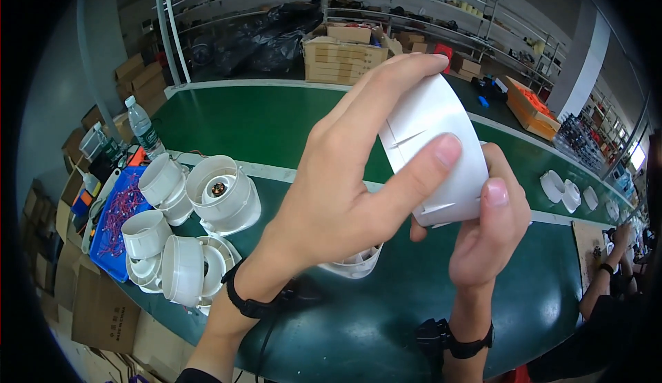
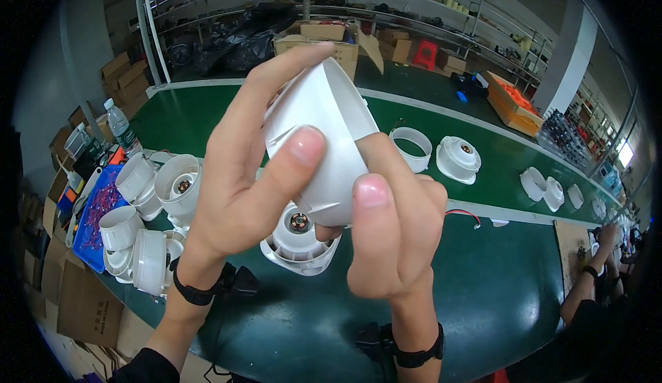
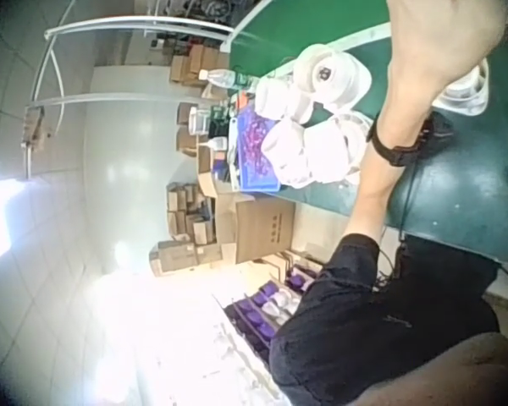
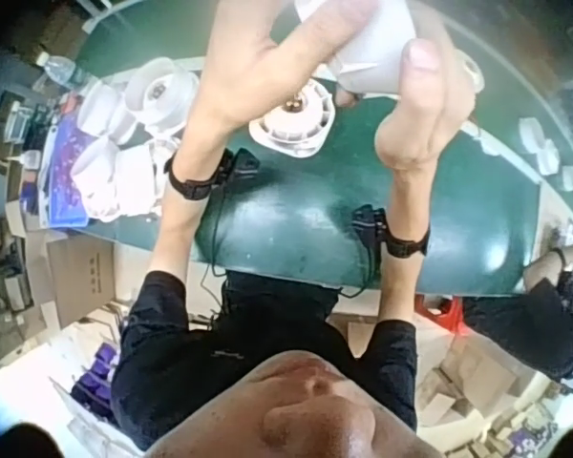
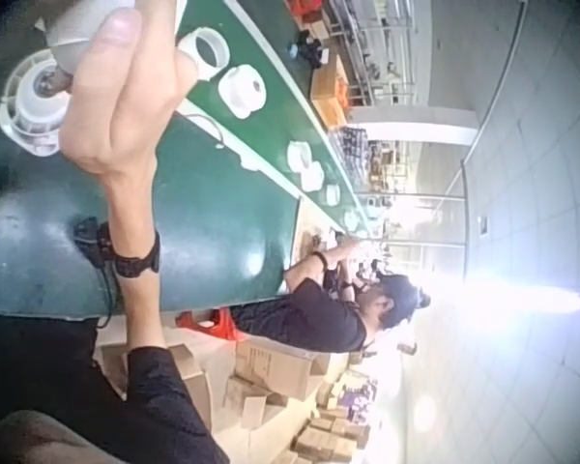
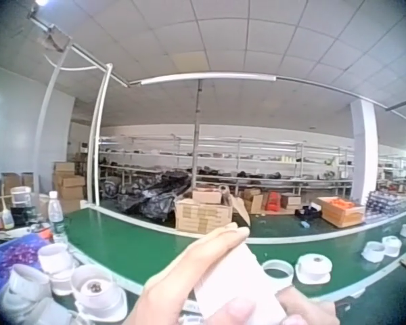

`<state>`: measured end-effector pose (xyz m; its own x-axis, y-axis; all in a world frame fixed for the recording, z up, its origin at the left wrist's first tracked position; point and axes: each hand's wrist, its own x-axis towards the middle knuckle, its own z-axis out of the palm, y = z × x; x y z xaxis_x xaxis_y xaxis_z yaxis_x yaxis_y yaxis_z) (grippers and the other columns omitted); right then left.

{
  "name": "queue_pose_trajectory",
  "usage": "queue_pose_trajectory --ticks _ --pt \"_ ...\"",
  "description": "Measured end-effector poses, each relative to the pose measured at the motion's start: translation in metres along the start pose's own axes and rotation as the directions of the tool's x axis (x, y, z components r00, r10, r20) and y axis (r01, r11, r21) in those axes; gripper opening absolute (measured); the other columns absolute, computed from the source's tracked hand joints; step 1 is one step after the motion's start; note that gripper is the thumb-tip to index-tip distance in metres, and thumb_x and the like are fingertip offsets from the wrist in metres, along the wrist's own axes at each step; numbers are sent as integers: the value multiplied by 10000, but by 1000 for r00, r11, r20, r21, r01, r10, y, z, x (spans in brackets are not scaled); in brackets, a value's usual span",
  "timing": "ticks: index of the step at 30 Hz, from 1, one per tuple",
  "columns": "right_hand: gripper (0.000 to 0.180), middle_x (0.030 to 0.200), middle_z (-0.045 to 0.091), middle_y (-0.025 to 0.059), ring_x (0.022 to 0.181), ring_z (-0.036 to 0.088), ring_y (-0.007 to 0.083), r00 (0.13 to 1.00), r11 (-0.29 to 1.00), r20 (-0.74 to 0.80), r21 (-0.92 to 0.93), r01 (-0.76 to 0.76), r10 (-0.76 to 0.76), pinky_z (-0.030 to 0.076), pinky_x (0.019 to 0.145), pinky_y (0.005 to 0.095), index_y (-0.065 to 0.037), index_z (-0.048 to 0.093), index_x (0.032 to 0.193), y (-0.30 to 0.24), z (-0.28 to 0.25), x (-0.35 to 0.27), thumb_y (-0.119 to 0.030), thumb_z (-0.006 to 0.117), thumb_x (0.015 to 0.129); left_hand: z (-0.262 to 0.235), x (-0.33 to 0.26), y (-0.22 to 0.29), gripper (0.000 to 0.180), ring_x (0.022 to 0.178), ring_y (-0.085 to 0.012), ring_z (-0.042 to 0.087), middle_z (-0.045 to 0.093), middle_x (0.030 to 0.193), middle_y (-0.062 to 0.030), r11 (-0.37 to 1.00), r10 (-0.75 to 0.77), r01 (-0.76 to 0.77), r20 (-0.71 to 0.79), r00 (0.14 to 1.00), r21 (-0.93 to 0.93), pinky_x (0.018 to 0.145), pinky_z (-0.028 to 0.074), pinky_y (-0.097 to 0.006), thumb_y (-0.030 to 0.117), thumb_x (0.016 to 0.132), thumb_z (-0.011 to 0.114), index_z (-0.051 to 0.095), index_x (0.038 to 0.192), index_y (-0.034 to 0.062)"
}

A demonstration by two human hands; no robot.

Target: Assembling plastic fan housing components and arranging them into a finished pile.

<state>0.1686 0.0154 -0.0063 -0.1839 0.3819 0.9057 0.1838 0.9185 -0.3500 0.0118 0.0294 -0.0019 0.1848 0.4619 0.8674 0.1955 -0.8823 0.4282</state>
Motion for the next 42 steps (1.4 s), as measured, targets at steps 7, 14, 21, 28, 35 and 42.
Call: queue_pose_trajectory --ticks 7,14,21,28,35,42 --pt "312 656 619 122 478 609 153 961 947 103 174 -271 256 460 444 243 107 552 970 -11 3 -2 -184 463 900 -16 -1 4 435 1082 -183 542 564 1221 -162 999 -49 48 6 999 20 948 415 -300 202 976 412 475 1336 -35" --pt "173 615 645 67 520 642 106 925 887 85 263 -379 370 475 476 212 72 573 851 -10 -2 -3 -97 592 820 -15 -3 0 533 1076 -206 568 586 1209 -176 999 41 -42 -40 998 -14 958 410 -299 223 882 458 472 1335 -56" --pt "182 597 628 76 510 629 111 916 875 51 281 -395 397 463 474 217 70 571 828 -13 -3 -2 -108 592 795 -18 -1 4 685 1074 -267 585 574 1225 -213 977 131 -137 44 990 166 963 421 -336 275 746 528 463 1333 -72" --pt "216 576 601 67 500 591 115 927 903 30 216 -371 373 438 474 234 69 563 808 -13 0 -2 -136 598 749 -21 0 -3 652 1104 -274 584 563 1260 -215 981 160 -164 45 986 102 973 420 -343 257 773 514 464 1331 -76" --pt "222 570 578 59 489 575 110 939 920 56 190 -344 340 428 469 233 78 567 831 -9 0 -4 -128 596 752 -21 -2 -1 615 1108 -254 577 562 1261 -205 981 153 -158 46 987 115 977 416 -336 215 788 550 469 1330 -65" --pt "216 571 567 52 476 557 104 937 917 20 198 -345 348 419 463 232 74 568 838 -11 1 -3 -125 595 758 -18 -2 1 627 1091 -238 576 572 1231 -188 988 116 -120 41 992 99 971 417 -330 179 761 604 469 1329 -50"
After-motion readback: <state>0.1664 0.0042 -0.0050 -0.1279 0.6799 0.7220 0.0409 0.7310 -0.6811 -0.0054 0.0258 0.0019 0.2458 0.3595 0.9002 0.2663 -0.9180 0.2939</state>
